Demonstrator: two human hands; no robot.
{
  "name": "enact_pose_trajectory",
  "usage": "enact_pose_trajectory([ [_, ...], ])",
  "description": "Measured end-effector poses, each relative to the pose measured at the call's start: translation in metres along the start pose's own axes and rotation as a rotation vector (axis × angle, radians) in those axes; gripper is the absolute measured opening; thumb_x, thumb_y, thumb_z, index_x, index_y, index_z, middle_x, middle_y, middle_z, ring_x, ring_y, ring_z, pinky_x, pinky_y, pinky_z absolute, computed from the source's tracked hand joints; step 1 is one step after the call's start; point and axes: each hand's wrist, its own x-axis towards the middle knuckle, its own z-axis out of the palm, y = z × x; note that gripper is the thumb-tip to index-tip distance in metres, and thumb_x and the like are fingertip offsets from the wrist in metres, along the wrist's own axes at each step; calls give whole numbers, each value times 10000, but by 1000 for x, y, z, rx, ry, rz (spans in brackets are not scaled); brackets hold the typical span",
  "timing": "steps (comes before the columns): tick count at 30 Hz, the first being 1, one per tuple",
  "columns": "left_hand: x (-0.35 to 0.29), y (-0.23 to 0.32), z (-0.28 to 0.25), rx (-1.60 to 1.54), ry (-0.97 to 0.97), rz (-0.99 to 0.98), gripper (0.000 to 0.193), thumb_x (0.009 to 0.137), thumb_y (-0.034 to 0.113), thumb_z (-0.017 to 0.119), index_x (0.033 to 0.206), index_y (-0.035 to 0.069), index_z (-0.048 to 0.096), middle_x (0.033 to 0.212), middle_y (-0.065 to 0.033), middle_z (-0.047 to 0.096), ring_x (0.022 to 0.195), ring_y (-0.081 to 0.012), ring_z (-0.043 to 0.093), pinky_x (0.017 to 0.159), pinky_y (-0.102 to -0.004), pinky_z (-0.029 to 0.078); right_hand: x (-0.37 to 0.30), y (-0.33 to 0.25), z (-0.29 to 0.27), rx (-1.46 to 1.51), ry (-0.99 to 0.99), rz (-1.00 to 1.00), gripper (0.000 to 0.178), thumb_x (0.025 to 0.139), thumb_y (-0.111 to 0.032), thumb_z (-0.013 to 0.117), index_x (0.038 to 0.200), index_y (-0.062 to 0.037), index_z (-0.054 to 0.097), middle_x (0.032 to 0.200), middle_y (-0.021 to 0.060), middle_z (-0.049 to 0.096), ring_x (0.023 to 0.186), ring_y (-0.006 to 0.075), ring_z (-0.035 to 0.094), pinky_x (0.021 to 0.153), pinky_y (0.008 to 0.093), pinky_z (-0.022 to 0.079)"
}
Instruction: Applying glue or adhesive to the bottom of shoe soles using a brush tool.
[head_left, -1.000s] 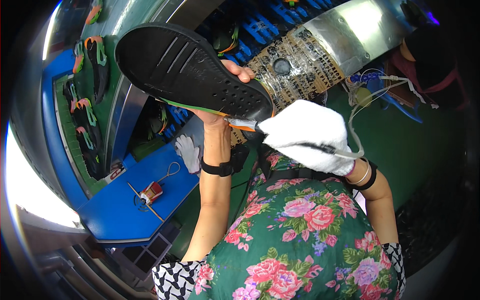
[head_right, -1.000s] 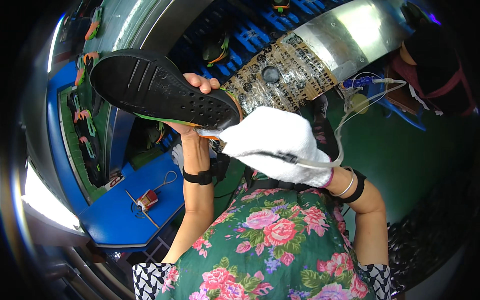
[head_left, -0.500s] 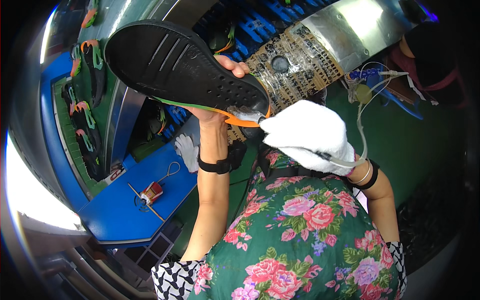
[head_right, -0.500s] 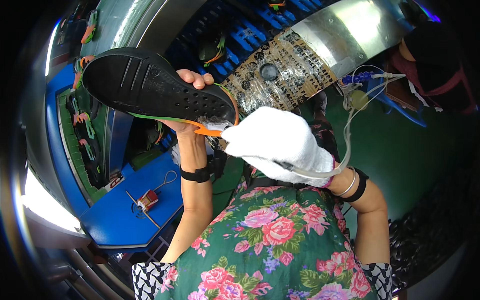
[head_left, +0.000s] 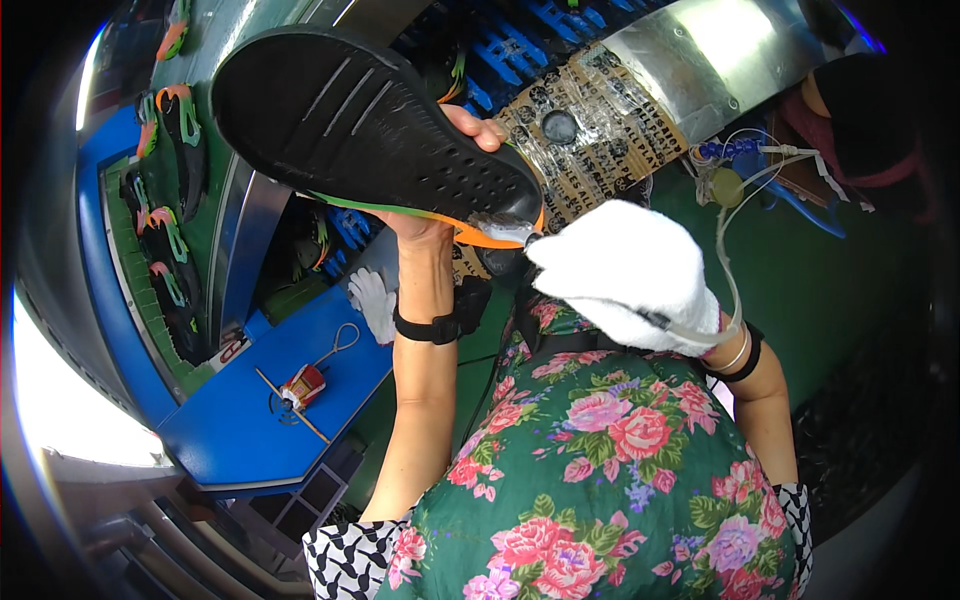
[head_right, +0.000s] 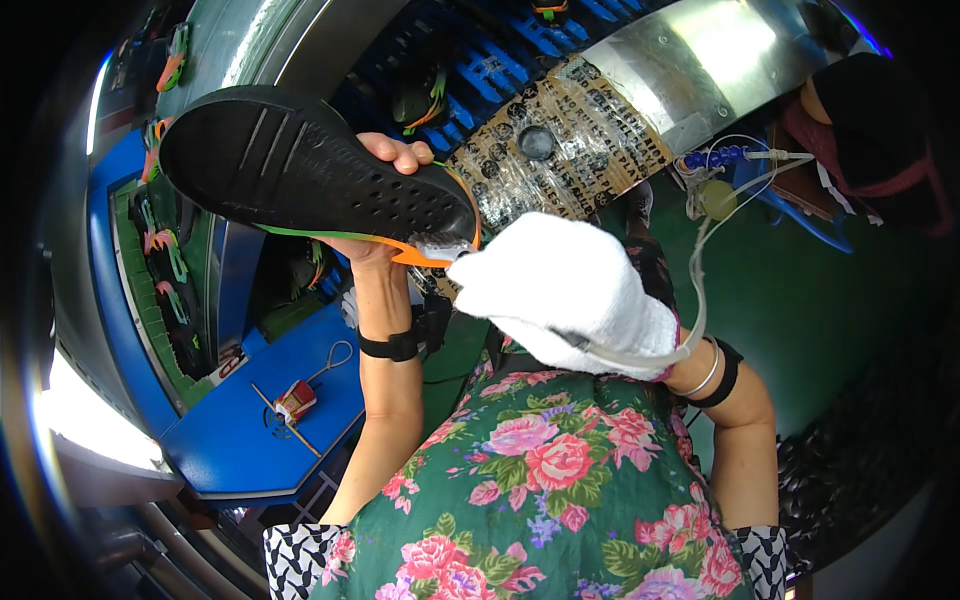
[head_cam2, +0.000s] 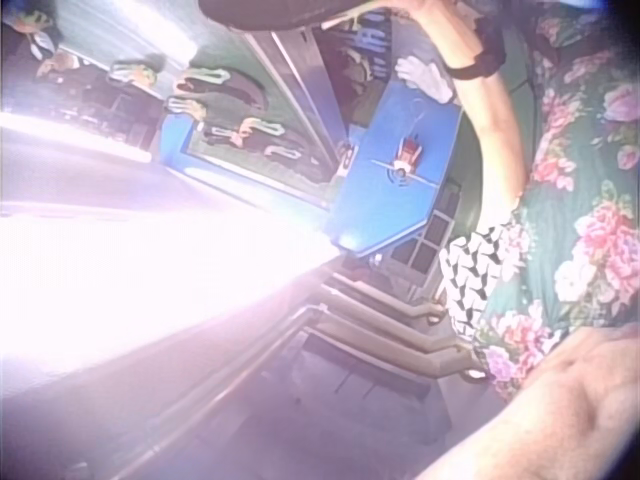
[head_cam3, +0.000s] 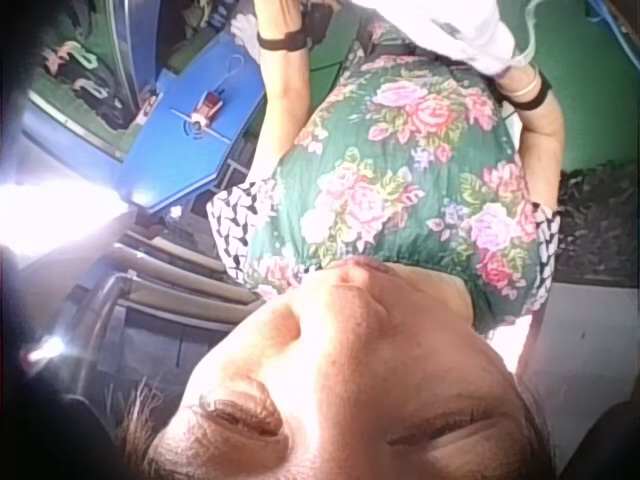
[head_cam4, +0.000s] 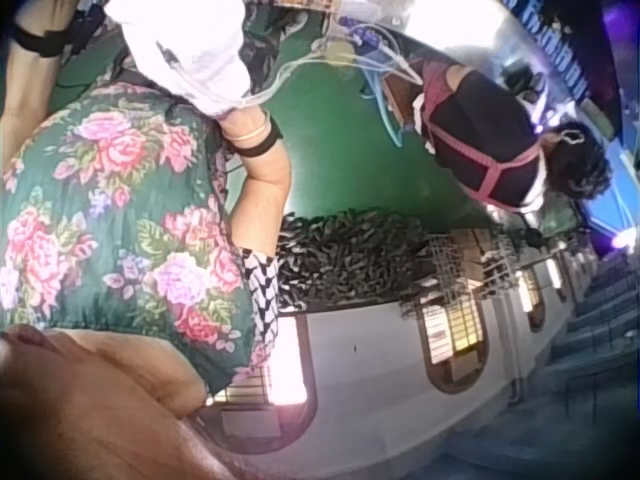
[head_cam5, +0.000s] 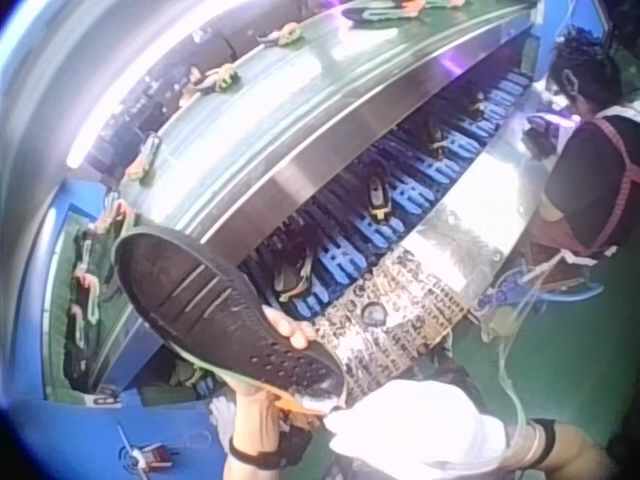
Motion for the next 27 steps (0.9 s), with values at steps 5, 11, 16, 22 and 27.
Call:
enact_pose_trajectory([
  [5,0,-4,4,14,129,2,915,867,816,485,1129,-50,622,1019,-147,651,897,-288,663,941,-489,489,-5,-4,9,-44,-10,-28,286,768,-44,774,1050,-84,741,1059,105,742,852,276,700,698,361,584],
  [11,4,-8,5,-97,57,-26,921,868,814,486,1153,-51,618,1072,-151,645,961,-287,651,948,-490,485,1,-8,13,30,-7,-56,250,797,-52,751,1048,-59,746,1067,117,746,883,289,715,754,388,601],
  [16,1,-16,3,-99,29,-6,933,871,817,474,1177,-53,612,1091,-152,641,976,-284,642,953,-487,472,3,-12,1,-50,15,-83,223,817,-56,733,1039,-58,757,1058,124,750,871,293,718,755,394,595],
  [22,4,-17,5,-88,37,17,929,877,817,462,1189,-45,612,1089,-156,642,966,-278,643,941,-481,469,-5,-9,5,-41,4,-47,223,809,-42,731,1027,-74,762,1058,115,750,843,289,711,724,372,593],
  [27,3,-20,4,-116,21,11,939,866,829,462,1200,-35,614,1091,-155,642,965,-279,647,944,-483,471,-1,-11,2,-17,37,-72,236,795,-56,741,1030,-73,758,1069,120,743,863,293,710,720,376,595],
])
